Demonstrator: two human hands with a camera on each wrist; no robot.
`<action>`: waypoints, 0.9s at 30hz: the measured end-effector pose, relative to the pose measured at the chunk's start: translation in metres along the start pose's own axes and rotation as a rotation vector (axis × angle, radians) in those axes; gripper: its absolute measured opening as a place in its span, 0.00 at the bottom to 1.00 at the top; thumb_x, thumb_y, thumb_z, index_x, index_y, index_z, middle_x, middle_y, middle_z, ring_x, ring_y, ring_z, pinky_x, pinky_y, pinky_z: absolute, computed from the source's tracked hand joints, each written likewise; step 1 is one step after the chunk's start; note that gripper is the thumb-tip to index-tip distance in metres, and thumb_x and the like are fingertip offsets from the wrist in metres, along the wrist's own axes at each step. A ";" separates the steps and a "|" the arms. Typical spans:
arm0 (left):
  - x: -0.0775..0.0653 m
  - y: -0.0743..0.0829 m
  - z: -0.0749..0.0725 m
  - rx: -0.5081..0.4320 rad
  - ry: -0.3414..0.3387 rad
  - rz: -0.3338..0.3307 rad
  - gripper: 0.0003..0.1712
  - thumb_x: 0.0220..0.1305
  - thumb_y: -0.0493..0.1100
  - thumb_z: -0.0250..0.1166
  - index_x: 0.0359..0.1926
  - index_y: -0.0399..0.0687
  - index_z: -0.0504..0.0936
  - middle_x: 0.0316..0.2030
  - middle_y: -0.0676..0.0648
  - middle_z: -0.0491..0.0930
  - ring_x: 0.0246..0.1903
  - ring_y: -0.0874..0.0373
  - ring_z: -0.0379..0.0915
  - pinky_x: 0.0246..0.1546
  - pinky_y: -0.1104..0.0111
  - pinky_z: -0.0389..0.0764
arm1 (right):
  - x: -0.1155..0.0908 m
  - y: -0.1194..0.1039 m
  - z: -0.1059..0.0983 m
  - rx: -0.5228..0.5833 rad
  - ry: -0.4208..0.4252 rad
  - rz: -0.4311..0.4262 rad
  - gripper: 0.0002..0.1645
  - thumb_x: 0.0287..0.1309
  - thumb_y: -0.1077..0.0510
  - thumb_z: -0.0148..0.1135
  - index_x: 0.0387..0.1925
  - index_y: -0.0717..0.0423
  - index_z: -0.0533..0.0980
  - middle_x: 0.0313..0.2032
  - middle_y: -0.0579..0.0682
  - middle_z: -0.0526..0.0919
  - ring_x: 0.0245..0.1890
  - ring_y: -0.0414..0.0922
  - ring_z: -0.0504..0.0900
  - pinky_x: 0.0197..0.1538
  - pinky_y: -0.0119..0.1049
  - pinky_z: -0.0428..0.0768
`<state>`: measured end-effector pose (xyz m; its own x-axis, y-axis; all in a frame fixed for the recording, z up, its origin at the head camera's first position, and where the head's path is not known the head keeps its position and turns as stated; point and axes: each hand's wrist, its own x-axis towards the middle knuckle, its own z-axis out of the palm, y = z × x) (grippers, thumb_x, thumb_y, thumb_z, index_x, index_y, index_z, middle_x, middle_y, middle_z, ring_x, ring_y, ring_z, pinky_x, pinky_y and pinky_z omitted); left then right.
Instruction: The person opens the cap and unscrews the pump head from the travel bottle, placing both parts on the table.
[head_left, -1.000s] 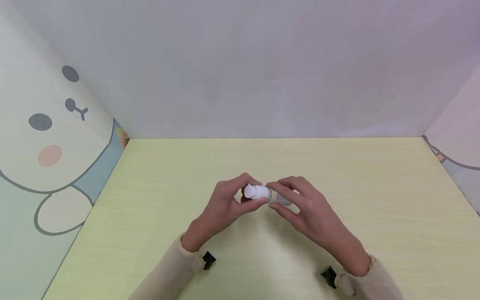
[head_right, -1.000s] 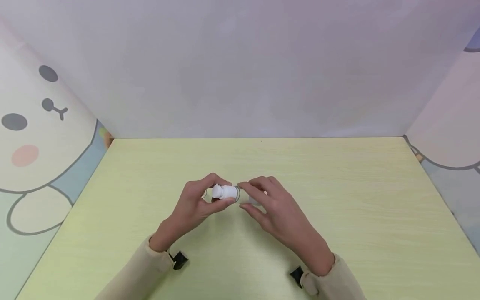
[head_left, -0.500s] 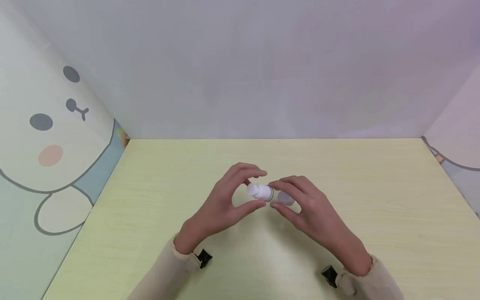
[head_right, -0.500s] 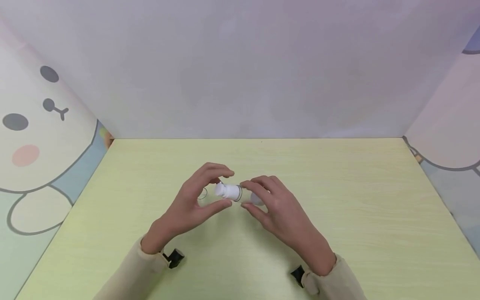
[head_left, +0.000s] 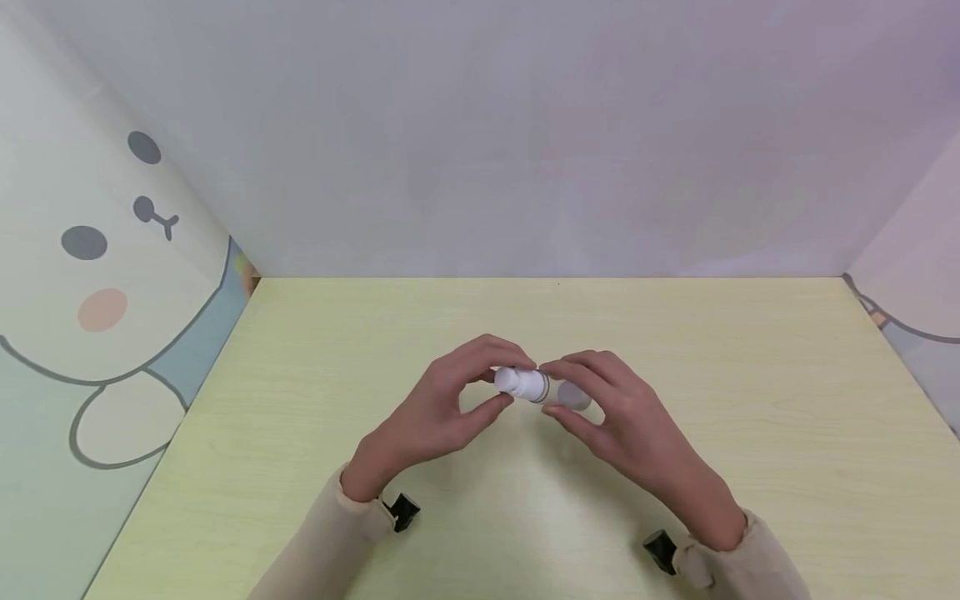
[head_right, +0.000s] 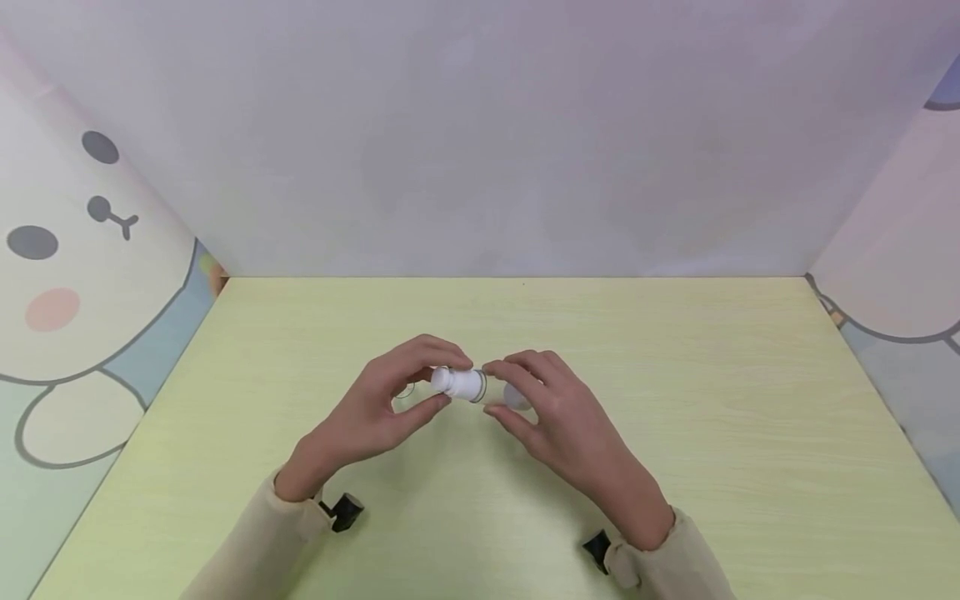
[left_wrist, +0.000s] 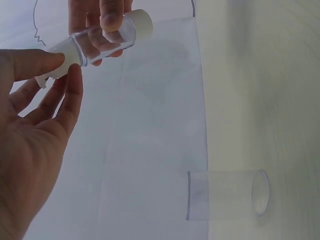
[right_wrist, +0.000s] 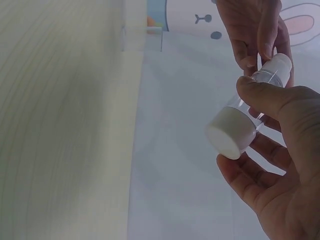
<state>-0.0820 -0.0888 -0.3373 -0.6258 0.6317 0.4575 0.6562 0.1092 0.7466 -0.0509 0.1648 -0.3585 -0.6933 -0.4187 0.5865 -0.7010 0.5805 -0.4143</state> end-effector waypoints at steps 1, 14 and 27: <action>0.000 -0.001 0.000 -0.002 0.003 -0.005 0.22 0.68 0.30 0.68 0.59 0.50 0.80 0.54 0.52 0.81 0.54 0.61 0.78 0.52 0.64 0.87 | 0.000 0.000 0.000 0.003 -0.002 0.001 0.35 0.43 0.63 0.85 0.56 0.51 0.82 0.51 0.46 0.85 0.51 0.44 0.81 0.53 0.21 0.77; 0.000 -0.007 0.001 0.050 0.032 0.024 0.26 0.62 0.36 0.76 0.60 0.47 0.79 0.51 0.51 0.81 0.50 0.62 0.79 0.52 0.65 0.86 | 0.000 0.000 0.000 0.006 -0.012 0.004 0.35 0.44 0.62 0.85 0.57 0.51 0.82 0.51 0.46 0.85 0.51 0.44 0.81 0.53 0.23 0.78; 0.001 -0.009 0.002 0.048 0.017 0.139 0.23 0.63 0.28 0.71 0.57 0.44 0.80 0.53 0.48 0.81 0.53 0.59 0.79 0.55 0.67 0.83 | 0.000 0.000 0.000 0.018 -0.027 0.002 0.33 0.47 0.60 0.84 0.57 0.50 0.82 0.51 0.45 0.85 0.51 0.44 0.81 0.53 0.24 0.77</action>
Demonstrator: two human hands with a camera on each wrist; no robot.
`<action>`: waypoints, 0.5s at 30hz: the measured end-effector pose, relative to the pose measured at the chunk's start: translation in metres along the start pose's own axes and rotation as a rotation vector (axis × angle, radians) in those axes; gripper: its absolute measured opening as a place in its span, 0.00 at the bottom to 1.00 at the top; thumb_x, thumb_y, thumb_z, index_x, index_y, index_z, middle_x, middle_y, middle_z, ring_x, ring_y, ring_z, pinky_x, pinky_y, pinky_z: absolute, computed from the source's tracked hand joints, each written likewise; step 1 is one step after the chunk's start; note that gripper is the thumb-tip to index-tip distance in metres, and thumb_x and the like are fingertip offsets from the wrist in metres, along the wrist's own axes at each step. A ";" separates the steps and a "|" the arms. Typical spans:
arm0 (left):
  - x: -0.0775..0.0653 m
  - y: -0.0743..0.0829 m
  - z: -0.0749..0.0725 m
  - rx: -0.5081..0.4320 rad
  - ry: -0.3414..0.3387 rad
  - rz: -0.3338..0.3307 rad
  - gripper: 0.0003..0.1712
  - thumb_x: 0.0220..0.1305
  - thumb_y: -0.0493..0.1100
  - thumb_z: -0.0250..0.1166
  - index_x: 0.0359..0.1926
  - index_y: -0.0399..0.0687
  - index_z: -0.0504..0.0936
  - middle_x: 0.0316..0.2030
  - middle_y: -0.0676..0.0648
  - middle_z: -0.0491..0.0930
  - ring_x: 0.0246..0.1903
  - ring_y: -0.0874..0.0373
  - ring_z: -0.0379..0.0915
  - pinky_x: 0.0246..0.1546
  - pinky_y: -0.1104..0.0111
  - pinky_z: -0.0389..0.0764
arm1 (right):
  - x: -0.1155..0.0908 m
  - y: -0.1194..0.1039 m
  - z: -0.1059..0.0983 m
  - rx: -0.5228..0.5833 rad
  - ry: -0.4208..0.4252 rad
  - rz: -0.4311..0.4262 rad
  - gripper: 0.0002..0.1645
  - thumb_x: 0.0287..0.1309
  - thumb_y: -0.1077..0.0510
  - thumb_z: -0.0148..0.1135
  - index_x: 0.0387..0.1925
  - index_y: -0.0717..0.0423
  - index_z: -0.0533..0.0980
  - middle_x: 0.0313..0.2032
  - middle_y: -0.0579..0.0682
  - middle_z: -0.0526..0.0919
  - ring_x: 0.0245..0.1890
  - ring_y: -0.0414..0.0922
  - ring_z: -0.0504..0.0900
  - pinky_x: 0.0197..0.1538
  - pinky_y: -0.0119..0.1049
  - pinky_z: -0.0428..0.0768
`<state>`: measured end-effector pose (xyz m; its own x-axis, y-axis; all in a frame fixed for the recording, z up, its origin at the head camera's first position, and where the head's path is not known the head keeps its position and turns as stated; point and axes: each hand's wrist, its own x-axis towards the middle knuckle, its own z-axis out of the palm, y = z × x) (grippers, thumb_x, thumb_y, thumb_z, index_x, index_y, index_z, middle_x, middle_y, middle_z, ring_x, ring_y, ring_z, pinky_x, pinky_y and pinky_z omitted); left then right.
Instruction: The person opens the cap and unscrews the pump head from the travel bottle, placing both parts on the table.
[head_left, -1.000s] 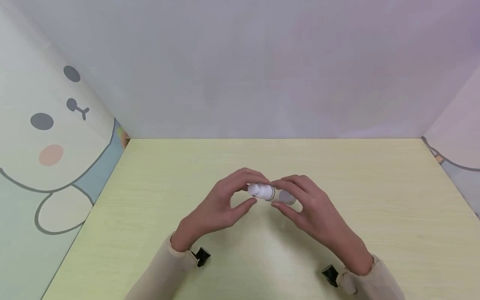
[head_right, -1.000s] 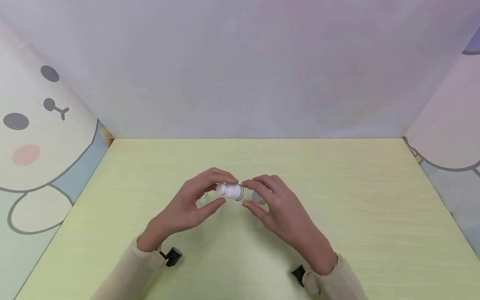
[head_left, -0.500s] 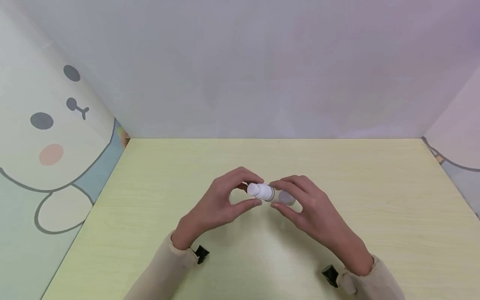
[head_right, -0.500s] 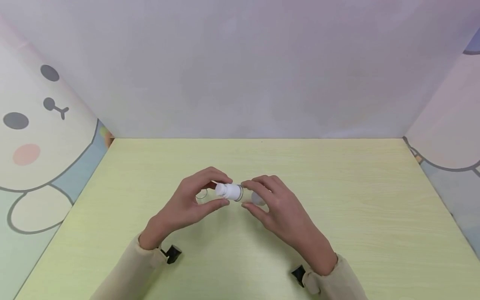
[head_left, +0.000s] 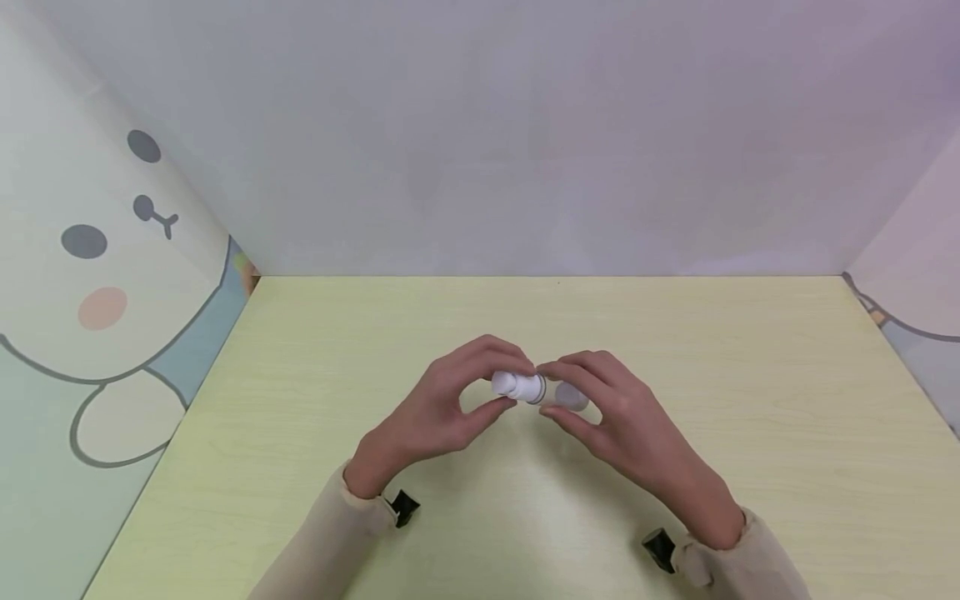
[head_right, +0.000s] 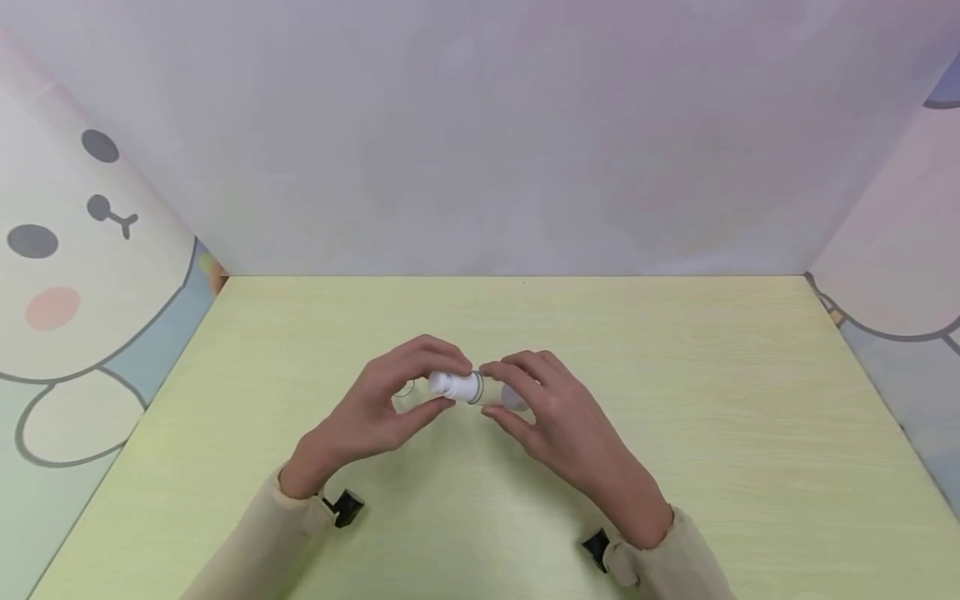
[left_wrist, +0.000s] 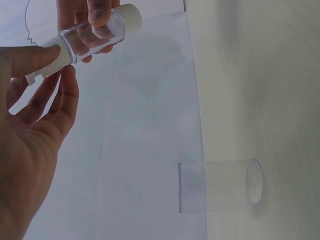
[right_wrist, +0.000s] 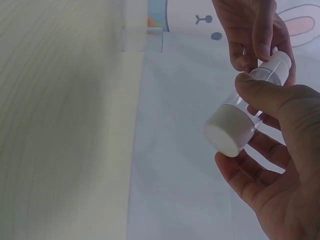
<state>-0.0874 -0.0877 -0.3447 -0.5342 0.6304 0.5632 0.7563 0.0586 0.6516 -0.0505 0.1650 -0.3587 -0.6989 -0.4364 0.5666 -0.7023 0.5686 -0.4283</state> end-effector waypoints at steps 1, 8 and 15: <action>-0.001 0.000 0.000 0.001 0.003 -0.006 0.23 0.62 0.29 0.72 0.57 0.45 0.81 0.53 0.48 0.81 0.52 0.59 0.79 0.54 0.68 0.84 | 0.000 0.000 0.000 -0.001 0.000 -0.001 0.33 0.47 0.60 0.84 0.57 0.50 0.82 0.51 0.45 0.85 0.51 0.44 0.81 0.53 0.24 0.77; -0.002 -0.002 0.000 0.036 0.021 -0.038 0.22 0.61 0.37 0.77 0.54 0.48 0.80 0.47 0.52 0.81 0.44 0.64 0.76 0.45 0.72 0.83 | 0.001 -0.001 0.001 -0.007 0.002 -0.009 0.34 0.46 0.62 0.84 0.57 0.49 0.82 0.51 0.44 0.85 0.51 0.43 0.81 0.54 0.24 0.78; -0.001 -0.002 0.000 0.047 0.025 -0.020 0.25 0.61 0.38 0.77 0.57 0.47 0.79 0.52 0.50 0.79 0.51 0.61 0.76 0.51 0.69 0.80 | 0.000 -0.001 -0.001 -0.017 -0.008 -0.002 0.33 0.45 0.61 0.85 0.56 0.49 0.82 0.51 0.45 0.85 0.51 0.44 0.81 0.53 0.25 0.79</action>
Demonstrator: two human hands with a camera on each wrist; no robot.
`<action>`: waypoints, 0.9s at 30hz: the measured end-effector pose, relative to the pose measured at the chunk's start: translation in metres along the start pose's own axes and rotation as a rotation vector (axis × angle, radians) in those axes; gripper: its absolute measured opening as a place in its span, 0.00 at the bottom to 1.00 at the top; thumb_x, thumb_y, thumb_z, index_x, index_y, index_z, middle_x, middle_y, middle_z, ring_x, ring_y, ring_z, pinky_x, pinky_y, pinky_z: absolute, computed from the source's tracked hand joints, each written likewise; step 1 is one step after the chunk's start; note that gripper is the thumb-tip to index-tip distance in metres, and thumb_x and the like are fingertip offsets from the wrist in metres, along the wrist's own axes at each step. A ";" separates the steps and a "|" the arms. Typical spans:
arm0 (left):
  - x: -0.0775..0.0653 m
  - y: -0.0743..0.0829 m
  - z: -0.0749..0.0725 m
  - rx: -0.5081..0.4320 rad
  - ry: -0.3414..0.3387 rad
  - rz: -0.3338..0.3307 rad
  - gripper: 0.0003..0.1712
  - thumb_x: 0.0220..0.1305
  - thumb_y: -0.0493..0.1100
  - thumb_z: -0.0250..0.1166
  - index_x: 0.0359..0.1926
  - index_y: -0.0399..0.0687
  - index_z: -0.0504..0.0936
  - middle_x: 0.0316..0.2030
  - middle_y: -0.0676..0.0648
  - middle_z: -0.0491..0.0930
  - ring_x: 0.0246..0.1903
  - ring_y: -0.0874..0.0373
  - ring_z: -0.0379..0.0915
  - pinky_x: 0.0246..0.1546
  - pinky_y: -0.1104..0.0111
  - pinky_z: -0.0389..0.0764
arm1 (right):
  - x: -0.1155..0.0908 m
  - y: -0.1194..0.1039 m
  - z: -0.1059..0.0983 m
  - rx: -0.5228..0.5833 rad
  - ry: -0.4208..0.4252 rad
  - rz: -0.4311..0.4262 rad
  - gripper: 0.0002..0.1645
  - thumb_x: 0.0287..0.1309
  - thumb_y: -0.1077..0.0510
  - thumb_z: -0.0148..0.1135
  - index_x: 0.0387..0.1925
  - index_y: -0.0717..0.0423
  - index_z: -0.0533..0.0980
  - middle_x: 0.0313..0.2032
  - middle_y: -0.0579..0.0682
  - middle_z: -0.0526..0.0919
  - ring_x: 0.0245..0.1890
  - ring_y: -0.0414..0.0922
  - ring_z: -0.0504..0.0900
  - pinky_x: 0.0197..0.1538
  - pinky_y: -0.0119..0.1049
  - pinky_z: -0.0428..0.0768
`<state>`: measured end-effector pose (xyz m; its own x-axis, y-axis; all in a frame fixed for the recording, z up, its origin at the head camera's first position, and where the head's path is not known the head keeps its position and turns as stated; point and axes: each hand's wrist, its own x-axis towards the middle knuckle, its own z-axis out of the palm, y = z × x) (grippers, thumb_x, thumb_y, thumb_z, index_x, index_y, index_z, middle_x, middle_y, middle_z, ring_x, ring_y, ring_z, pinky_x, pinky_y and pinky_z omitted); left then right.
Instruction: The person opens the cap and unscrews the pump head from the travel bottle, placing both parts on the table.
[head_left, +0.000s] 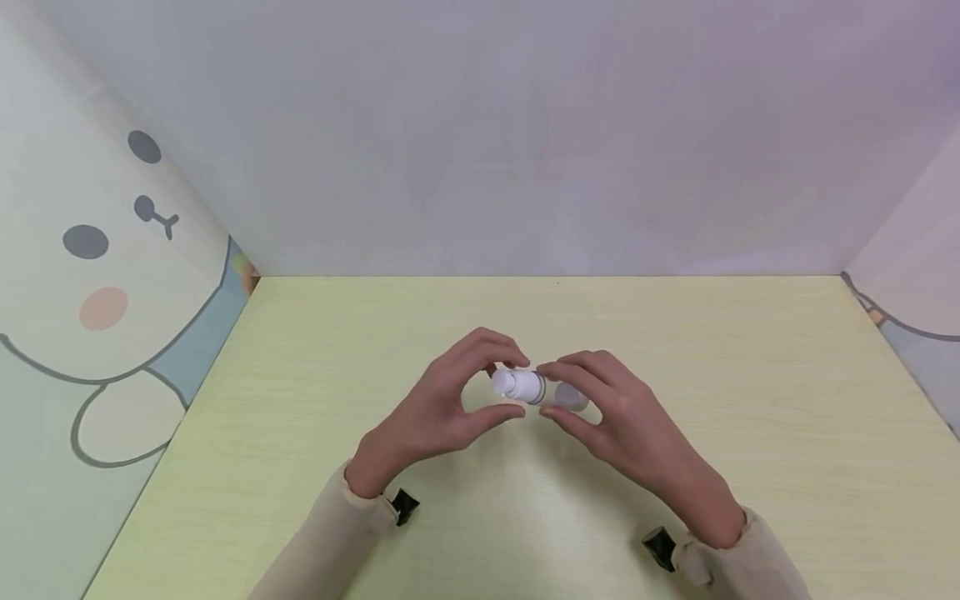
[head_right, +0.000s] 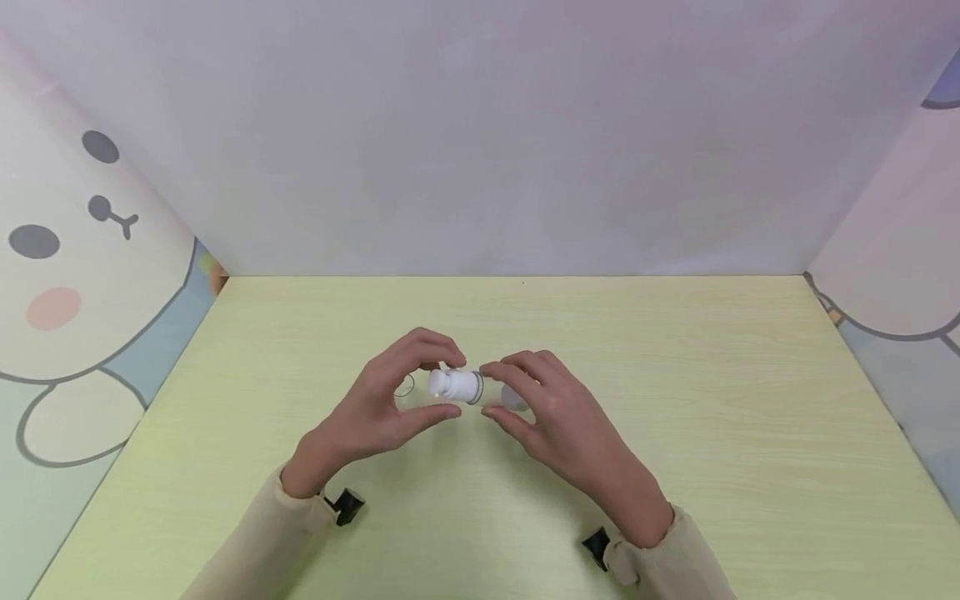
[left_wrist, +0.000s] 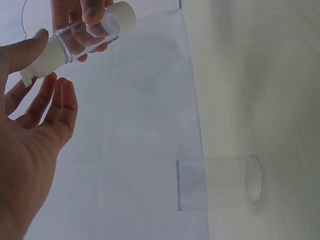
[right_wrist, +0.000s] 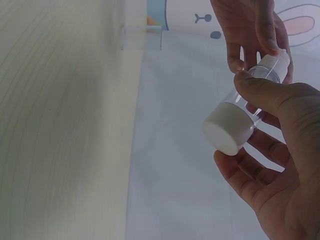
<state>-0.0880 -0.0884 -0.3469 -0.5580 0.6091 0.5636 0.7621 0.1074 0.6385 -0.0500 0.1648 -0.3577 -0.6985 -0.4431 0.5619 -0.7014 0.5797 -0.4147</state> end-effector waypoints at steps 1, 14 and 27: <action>0.000 0.000 0.000 -0.002 -0.008 0.011 0.25 0.62 0.37 0.76 0.58 0.46 0.78 0.53 0.49 0.79 0.52 0.60 0.76 0.53 0.68 0.81 | 0.000 0.000 0.000 0.000 0.001 0.000 0.33 0.45 0.61 0.85 0.56 0.49 0.83 0.51 0.45 0.85 0.51 0.44 0.81 0.53 0.25 0.79; 0.000 0.003 0.000 0.014 -0.060 0.058 0.23 0.64 0.27 0.65 0.59 0.44 0.78 0.56 0.47 0.79 0.56 0.57 0.77 0.61 0.66 0.81 | 0.001 0.000 0.000 -0.015 0.029 -0.033 0.35 0.42 0.63 0.85 0.56 0.49 0.83 0.49 0.44 0.85 0.49 0.43 0.81 0.52 0.25 0.78; -0.001 0.003 -0.004 0.027 -0.035 0.017 0.20 0.63 0.34 0.75 0.55 0.46 0.81 0.50 0.51 0.80 0.50 0.62 0.77 0.55 0.70 0.82 | 0.001 -0.001 0.000 -0.015 0.041 -0.044 0.37 0.41 0.64 0.86 0.56 0.49 0.82 0.50 0.43 0.85 0.49 0.43 0.82 0.53 0.23 0.78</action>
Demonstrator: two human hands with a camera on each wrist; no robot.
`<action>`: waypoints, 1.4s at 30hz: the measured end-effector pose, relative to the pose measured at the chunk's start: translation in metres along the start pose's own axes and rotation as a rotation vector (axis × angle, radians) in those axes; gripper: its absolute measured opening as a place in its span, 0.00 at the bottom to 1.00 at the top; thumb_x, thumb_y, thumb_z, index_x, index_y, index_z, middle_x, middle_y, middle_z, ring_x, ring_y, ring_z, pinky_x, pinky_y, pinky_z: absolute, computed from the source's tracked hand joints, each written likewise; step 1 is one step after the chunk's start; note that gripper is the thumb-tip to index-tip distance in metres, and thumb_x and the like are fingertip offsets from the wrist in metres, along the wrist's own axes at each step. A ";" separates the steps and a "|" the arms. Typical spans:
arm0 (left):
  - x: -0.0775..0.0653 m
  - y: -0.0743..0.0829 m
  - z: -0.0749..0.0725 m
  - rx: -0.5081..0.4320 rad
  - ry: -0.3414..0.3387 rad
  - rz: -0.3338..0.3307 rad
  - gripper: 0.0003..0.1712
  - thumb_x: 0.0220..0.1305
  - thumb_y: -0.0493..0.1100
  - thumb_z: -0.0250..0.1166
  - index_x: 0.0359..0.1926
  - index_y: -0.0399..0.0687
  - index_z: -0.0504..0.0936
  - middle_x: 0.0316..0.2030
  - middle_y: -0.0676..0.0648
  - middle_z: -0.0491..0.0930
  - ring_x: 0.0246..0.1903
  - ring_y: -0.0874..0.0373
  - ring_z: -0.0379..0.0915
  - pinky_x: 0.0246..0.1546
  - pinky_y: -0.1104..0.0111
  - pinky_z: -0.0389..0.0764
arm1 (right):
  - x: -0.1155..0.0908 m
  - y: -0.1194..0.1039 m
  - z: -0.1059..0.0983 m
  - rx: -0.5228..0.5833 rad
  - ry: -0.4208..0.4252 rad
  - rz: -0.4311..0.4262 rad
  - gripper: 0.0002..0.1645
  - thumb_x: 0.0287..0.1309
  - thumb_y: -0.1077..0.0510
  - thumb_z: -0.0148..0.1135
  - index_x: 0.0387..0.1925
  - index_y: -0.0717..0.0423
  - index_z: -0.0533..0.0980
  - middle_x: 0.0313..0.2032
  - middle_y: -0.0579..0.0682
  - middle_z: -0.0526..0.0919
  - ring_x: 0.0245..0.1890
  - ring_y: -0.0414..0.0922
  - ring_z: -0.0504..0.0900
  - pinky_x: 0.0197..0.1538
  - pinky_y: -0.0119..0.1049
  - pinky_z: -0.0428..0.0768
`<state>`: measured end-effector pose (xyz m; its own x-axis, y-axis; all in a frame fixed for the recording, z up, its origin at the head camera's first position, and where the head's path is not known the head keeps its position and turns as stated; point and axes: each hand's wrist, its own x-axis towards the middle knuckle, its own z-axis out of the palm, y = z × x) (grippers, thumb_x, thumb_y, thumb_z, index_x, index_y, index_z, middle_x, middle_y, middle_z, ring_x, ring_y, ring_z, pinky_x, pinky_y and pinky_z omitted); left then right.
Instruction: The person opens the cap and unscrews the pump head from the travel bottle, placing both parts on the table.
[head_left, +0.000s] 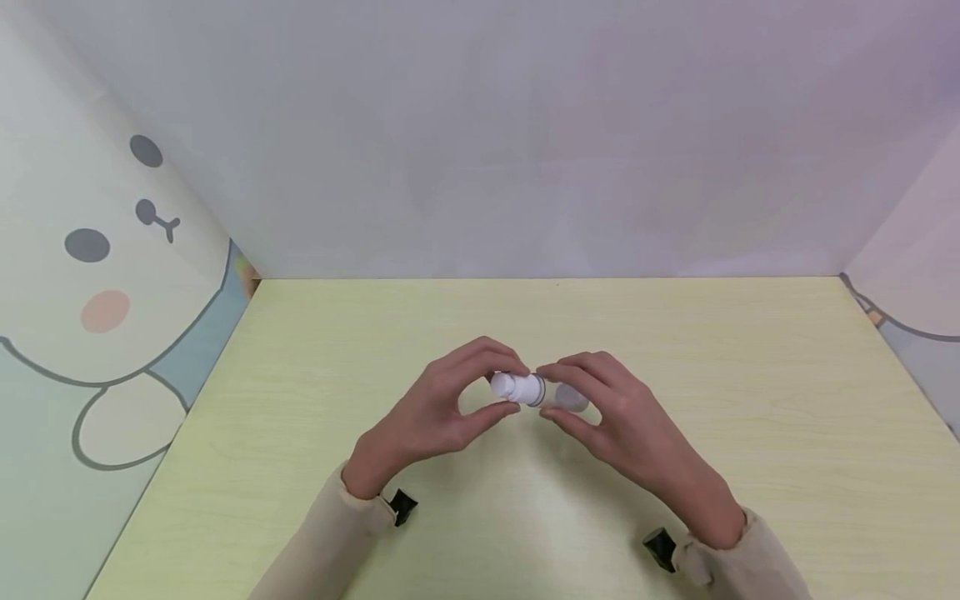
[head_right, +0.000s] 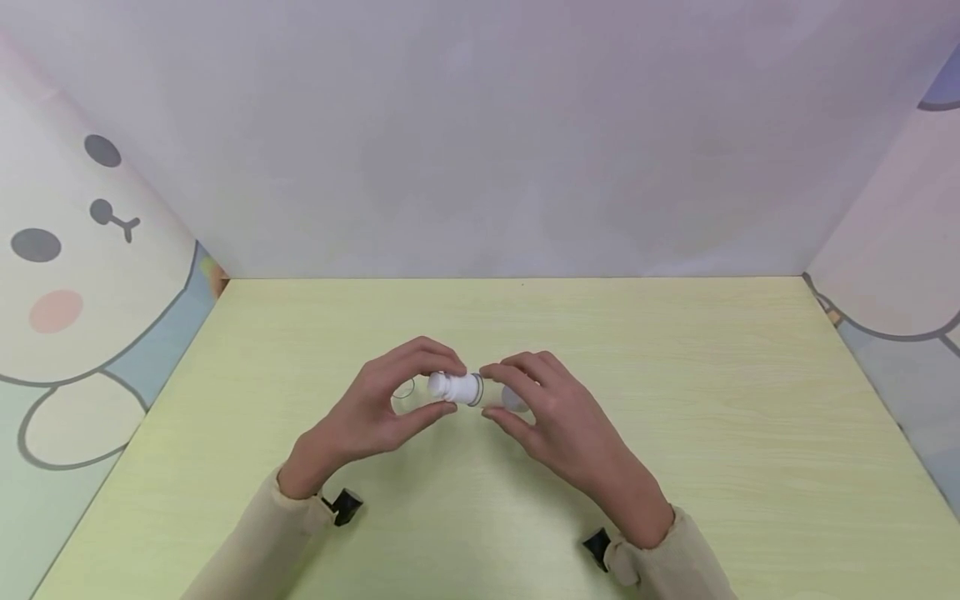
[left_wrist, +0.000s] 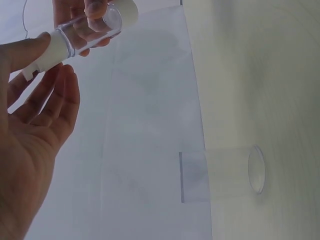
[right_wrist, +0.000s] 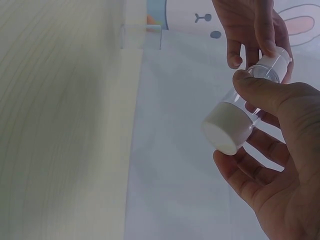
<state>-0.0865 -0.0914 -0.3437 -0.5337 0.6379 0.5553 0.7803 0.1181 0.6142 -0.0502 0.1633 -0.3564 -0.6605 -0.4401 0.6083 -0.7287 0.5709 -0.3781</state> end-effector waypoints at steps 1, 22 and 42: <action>0.000 0.000 0.000 0.006 0.004 -0.001 0.20 0.62 0.35 0.75 0.54 0.46 0.81 0.50 0.51 0.81 0.49 0.63 0.77 0.54 0.71 0.82 | 0.000 0.000 0.000 0.002 0.001 0.000 0.37 0.41 0.64 0.86 0.56 0.49 0.82 0.50 0.43 0.85 0.49 0.43 0.81 0.52 0.23 0.78; -0.001 -0.001 0.001 0.079 -0.046 0.046 0.23 0.64 0.27 0.66 0.58 0.46 0.79 0.55 0.49 0.78 0.55 0.60 0.77 0.61 0.69 0.80 | -0.001 0.001 0.000 0.000 -0.017 0.005 0.34 0.43 0.62 0.85 0.55 0.49 0.82 0.50 0.43 0.85 0.47 0.42 0.81 0.51 0.24 0.77; 0.000 -0.002 0.000 0.159 -0.049 0.072 0.25 0.65 0.33 0.70 0.62 0.43 0.77 0.59 0.47 0.77 0.59 0.56 0.74 0.64 0.67 0.78 | 0.000 0.002 0.000 0.001 -0.011 0.007 0.34 0.42 0.62 0.86 0.53 0.50 0.82 0.49 0.42 0.85 0.48 0.42 0.82 0.54 0.23 0.77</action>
<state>-0.0882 -0.0921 -0.3451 -0.4611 0.6848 0.5643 0.8597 0.1873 0.4752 -0.0515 0.1638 -0.3573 -0.6672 -0.4439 0.5982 -0.7245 0.5734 -0.3826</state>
